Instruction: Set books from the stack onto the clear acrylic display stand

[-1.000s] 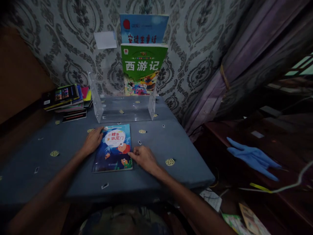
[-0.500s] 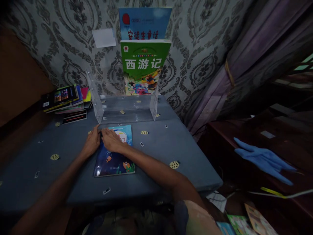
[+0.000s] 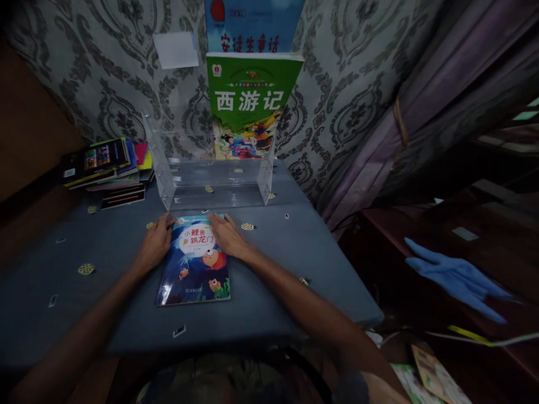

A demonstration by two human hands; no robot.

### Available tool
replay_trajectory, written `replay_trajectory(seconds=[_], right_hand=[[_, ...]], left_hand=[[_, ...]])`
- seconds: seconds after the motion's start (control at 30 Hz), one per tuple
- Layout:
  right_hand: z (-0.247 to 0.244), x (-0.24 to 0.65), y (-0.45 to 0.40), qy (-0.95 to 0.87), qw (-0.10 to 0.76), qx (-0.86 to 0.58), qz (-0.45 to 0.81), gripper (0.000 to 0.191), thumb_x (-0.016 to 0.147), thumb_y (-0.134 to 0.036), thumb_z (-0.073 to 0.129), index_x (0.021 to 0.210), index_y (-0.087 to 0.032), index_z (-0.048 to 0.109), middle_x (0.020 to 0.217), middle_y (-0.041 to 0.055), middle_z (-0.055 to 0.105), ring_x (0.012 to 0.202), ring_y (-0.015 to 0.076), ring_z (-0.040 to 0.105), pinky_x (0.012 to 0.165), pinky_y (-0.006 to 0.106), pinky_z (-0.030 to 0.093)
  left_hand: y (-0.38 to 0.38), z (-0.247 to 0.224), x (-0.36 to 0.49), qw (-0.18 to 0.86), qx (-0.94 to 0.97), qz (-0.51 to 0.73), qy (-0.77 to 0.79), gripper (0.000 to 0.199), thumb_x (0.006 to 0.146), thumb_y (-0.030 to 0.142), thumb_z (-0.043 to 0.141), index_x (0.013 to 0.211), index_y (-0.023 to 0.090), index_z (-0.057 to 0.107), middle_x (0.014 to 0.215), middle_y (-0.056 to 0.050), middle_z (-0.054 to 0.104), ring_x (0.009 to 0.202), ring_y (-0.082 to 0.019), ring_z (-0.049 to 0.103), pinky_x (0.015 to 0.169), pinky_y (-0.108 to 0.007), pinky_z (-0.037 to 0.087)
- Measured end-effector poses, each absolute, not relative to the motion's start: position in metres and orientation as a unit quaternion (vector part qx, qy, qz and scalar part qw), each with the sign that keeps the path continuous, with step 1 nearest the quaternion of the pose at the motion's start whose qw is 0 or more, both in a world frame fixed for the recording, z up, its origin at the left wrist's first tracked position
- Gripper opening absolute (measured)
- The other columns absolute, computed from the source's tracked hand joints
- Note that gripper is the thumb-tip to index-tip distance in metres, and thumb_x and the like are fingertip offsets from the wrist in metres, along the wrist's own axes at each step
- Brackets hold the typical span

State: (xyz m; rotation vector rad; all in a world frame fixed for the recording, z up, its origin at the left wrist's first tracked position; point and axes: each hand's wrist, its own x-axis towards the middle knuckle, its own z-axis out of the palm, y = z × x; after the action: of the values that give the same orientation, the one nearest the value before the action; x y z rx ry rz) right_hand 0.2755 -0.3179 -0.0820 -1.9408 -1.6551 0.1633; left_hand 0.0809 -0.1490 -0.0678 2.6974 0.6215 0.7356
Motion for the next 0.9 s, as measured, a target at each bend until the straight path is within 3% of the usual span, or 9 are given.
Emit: replay_trajectory(seconds=[0.13, 0.27, 0.37, 0.6, 0.9], right_hand=[[-0.086, 0.296, -0.329, -0.58, 0.355, -0.727, 0.096, 0.045, 0.103, -0.026, 0.037, 0.146, -0.021, 0.05, 0.146, 0.0104, 0.058, 0.14, 0.0251, 0.049, 0.123, 0.055, 0.025], [-0.086, 0.31, -0.328, -0.547, 0.463, -0.679, 0.162, 0.044, 0.103, -0.037, 0.04, 0.141, -0.022, 0.056, 0.137, 0.0089, 0.065, 0.131, 0.0243, 0.058, 0.117, 0.05, 0.038], [-0.086, 0.317, -0.326, -0.525, 0.517, -0.645, 0.201, 0.045, 0.102, -0.045, 0.043, 0.138, -0.023, 0.059, 0.135, 0.0086, 0.067, 0.13, 0.0243, 0.059, 0.115, 0.048, 0.04], [-0.083, 0.321, -0.325, -0.509, 0.527, -0.636, 0.243, 0.043, 0.103, -0.041, 0.045, 0.14, -0.022, 0.056, 0.135, 0.0103, 0.066, 0.131, 0.0244, 0.058, 0.116, 0.051, 0.039], [-0.076, 0.32, -0.327, -0.496, 0.525, -0.643, 0.256, 0.039, 0.104, -0.029, 0.042, 0.141, -0.021, 0.054, 0.136, 0.01, 0.066, 0.132, 0.023, 0.057, 0.115, 0.05, 0.04]], left_hand=[[-0.148, -0.068, 0.081, 0.142, 0.933, 0.246, 0.219, 0.046, 0.094, 0.015, 0.039, 0.14, 0.011, 0.043, 0.124, -0.016, 0.07, 0.121, -0.03, 0.061, 0.106, -0.051, 0.047], [-0.148, -0.069, 0.08, 0.149, 0.932, 0.249, 0.218, 0.044, 0.095, 0.017, 0.039, 0.137, 0.013, 0.046, 0.124, -0.016, 0.069, 0.12, -0.029, 0.061, 0.107, -0.049, 0.046], [-0.148, -0.069, 0.079, 0.139, 0.936, 0.242, 0.213, 0.039, 0.096, 0.022, 0.038, 0.132, 0.015, 0.052, 0.124, -0.014, 0.069, 0.118, -0.029, 0.062, 0.105, -0.049, 0.046], [-0.15, -0.068, 0.079, 0.066, 0.962, 0.2, 0.176, 0.038, 0.098, 0.027, 0.037, 0.127, 0.018, 0.06, 0.131, -0.015, 0.066, 0.136, -0.032, 0.051, 0.112, -0.055, 0.039], [-0.164, -0.063, 0.092, 0.053, 0.979, 0.136, 0.14, 0.047, 0.102, 0.037, 0.037, 0.138, 0.012, 0.054, 0.149, -0.019, 0.053, 0.143, -0.032, 0.044, 0.116, -0.055, 0.035]])
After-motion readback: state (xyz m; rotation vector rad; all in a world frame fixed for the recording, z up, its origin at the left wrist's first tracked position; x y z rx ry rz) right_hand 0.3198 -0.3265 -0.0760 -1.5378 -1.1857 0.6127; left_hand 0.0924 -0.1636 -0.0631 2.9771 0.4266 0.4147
